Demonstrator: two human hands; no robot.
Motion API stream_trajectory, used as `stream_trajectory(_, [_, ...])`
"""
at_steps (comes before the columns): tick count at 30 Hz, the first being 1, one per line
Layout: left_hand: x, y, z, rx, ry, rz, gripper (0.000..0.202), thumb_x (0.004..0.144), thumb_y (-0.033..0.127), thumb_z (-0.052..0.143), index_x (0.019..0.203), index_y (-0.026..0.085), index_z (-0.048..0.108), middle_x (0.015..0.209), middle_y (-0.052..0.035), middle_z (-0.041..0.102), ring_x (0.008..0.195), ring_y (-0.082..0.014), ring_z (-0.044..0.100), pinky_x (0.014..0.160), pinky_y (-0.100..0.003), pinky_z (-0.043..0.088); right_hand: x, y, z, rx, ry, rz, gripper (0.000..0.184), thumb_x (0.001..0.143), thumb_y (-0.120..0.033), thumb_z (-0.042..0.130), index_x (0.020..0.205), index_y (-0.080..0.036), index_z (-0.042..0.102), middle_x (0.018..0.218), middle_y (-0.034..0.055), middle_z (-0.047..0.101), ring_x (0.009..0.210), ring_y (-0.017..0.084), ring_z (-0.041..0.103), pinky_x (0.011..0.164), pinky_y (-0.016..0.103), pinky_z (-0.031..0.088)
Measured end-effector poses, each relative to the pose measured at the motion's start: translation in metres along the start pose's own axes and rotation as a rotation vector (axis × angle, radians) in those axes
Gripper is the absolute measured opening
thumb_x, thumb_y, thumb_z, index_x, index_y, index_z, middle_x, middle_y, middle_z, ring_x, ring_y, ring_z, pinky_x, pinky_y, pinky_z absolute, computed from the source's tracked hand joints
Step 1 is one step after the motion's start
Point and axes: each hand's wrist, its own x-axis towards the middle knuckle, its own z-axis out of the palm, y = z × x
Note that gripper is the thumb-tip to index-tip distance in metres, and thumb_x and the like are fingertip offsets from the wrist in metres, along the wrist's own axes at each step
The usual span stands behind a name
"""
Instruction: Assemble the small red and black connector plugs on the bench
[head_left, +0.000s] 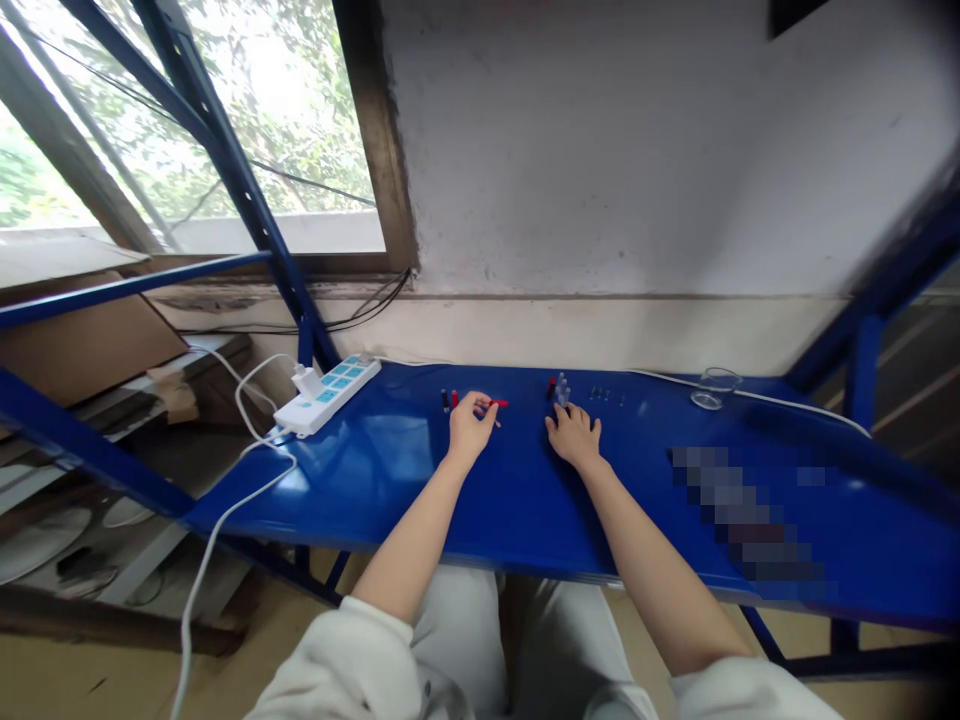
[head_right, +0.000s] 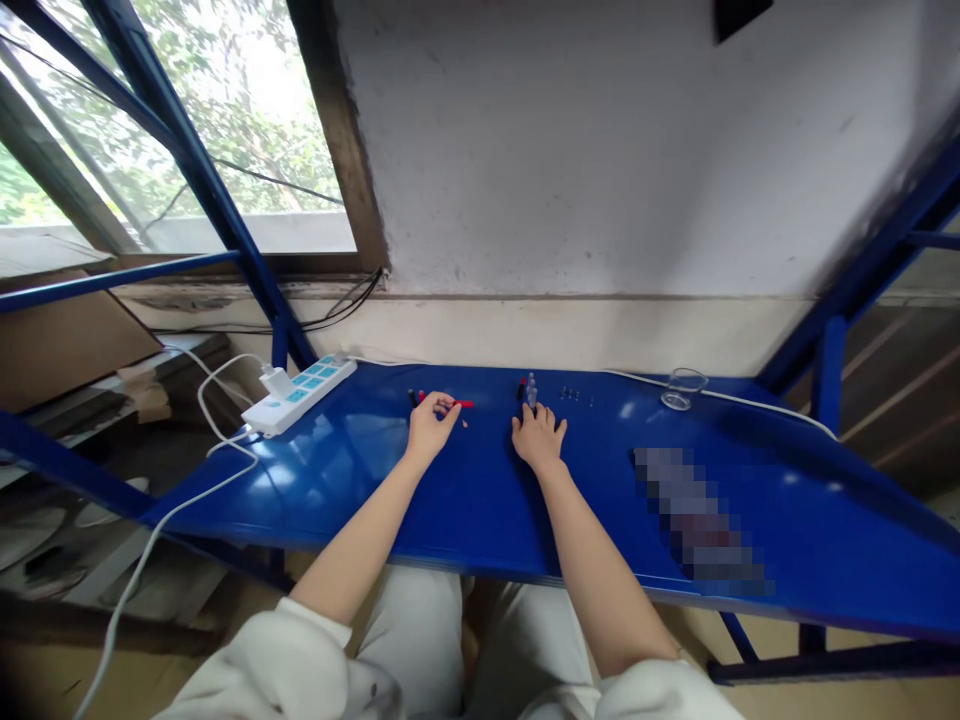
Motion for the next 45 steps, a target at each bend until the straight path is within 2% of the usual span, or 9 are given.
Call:
stream_trajectory(3, [0.001, -0.003, 0.000, -0.023, 0.047, 0.027, 0.010, 0.074, 0.025, 0.055, 0.077, 0.017, 0.052, 0.074, -0.0006, 0.058, 0.059, -0.0086, 0.054, 0.058, -0.021, 0.045, 0.002, 0.001, 0.001, -0.021, -0.015, 0.011, 0.053, 0.088, -0.041, 0.020, 0.134, -0.018, 0.033, 0.139, 0.0099, 0.029, 0.129, 0.027, 0.019, 0.101, 0.055, 0.011])
stream_trajectory(8, [0.002, 0.000, 0.002, -0.065, 0.032, 0.037, 0.009, 0.074, 0.025, 0.056, 0.076, 0.017, 0.053, 0.071, -0.0003, 0.058, 0.058, -0.0083, 0.054, 0.056, -0.021, 0.044, 0.001, 0.002, 0.000, -0.043, -0.048, -0.003, 0.054, 0.088, -0.040, 0.017, 0.135, -0.018, 0.031, 0.141, 0.0089, 0.028, 0.130, 0.027, 0.017, 0.102, 0.055, 0.011])
stream_trajectory(13, [0.001, 0.003, 0.000, -0.137, 0.045, 0.004, 0.010, 0.073, 0.025, 0.057, 0.076, 0.016, 0.053, 0.071, -0.0008, 0.057, 0.057, -0.0084, 0.054, 0.054, -0.021, 0.045, -0.005, 0.002, -0.003, -0.017, -0.050, -0.077, 0.050, 0.088, -0.039, 0.021, 0.131, -0.018, 0.036, 0.137, 0.0105, 0.032, 0.127, 0.029, 0.022, 0.099, 0.057, 0.014])
stream_trajectory(16, [0.002, 0.003, -0.001, -0.145, 0.053, 0.000, 0.010, 0.072, 0.025, 0.057, 0.075, 0.016, 0.053, 0.071, -0.0010, 0.057, 0.057, -0.0082, 0.053, 0.054, -0.020, 0.045, -0.007, 0.001, -0.006, 0.029, 0.030, -0.163, 0.041, 0.087, -0.034, 0.029, 0.120, -0.019, 0.047, 0.127, 0.0125, 0.044, 0.119, 0.029, 0.035, 0.094, 0.055, 0.024])
stream_trajectory(20, [0.003, 0.002, -0.001, -0.142, 0.046, 0.013, 0.011, 0.072, 0.026, 0.057, 0.075, 0.016, 0.053, 0.070, -0.0006, 0.056, 0.058, -0.0083, 0.053, 0.054, -0.020, 0.045, -0.005, -0.003, -0.012, 0.152, 0.178, -0.270, 0.022, 0.082, -0.025, 0.039, 0.092, -0.017, 0.057, 0.095, 0.0120, 0.058, 0.089, 0.024, 0.052, 0.075, 0.039, 0.040])
stream_trajectory(23, [0.003, 0.002, -0.001, -0.148, 0.057, 0.018, 0.011, 0.072, 0.026, 0.057, 0.075, 0.016, 0.053, 0.070, -0.0008, 0.056, 0.058, -0.0084, 0.053, 0.054, -0.020, 0.045, -0.005, -0.007, -0.017, 0.314, 0.313, -0.369, 0.016, 0.082, -0.024, 0.038, 0.083, -0.017, 0.053, 0.081, 0.0089, 0.057, 0.075, 0.019, 0.053, 0.066, 0.031, 0.040])
stream_trajectory(27, [0.003, 0.003, 0.000, -0.170, 0.046, 0.013, 0.012, 0.072, 0.027, 0.058, 0.076, 0.016, 0.054, 0.071, -0.0011, 0.056, 0.058, -0.0084, 0.053, 0.052, -0.019, 0.045, -0.010, -0.011, -0.022, 0.573, 0.388, -0.408, 0.016, 0.085, -0.030, 0.036, 0.088, -0.019, 0.047, 0.076, 0.0054, 0.056, 0.067, 0.015, 0.052, 0.062, 0.027, 0.039])
stream_trajectory(36, [0.004, 0.005, 0.003, -0.438, 0.009, -0.105, 0.019, 0.070, 0.030, 0.062, 0.079, 0.015, 0.054, 0.067, 0.0003, 0.053, 0.055, -0.0084, 0.052, 0.050, -0.021, 0.048, -0.009, -0.020, -0.024, 1.195, 0.189, -0.378, 0.020, 0.081, -0.040, 0.048, 0.086, -0.021, 0.044, 0.062, -0.0021, 0.053, 0.056, 0.011, 0.050, 0.056, 0.025, 0.040])
stream_trajectory(45, [0.003, 0.009, 0.003, -0.576, 0.012, -0.186, 0.019, 0.066, 0.026, 0.066, 0.077, 0.014, 0.056, 0.065, 0.0003, 0.056, 0.057, -0.0078, 0.052, 0.055, -0.021, 0.048, -0.014, -0.025, -0.028, 1.296, 0.072, -0.365, 0.024, 0.076, -0.042, 0.054, 0.082, -0.021, 0.045, 0.059, -0.0033, 0.053, 0.052, 0.009, 0.047, 0.053, 0.024, 0.038])
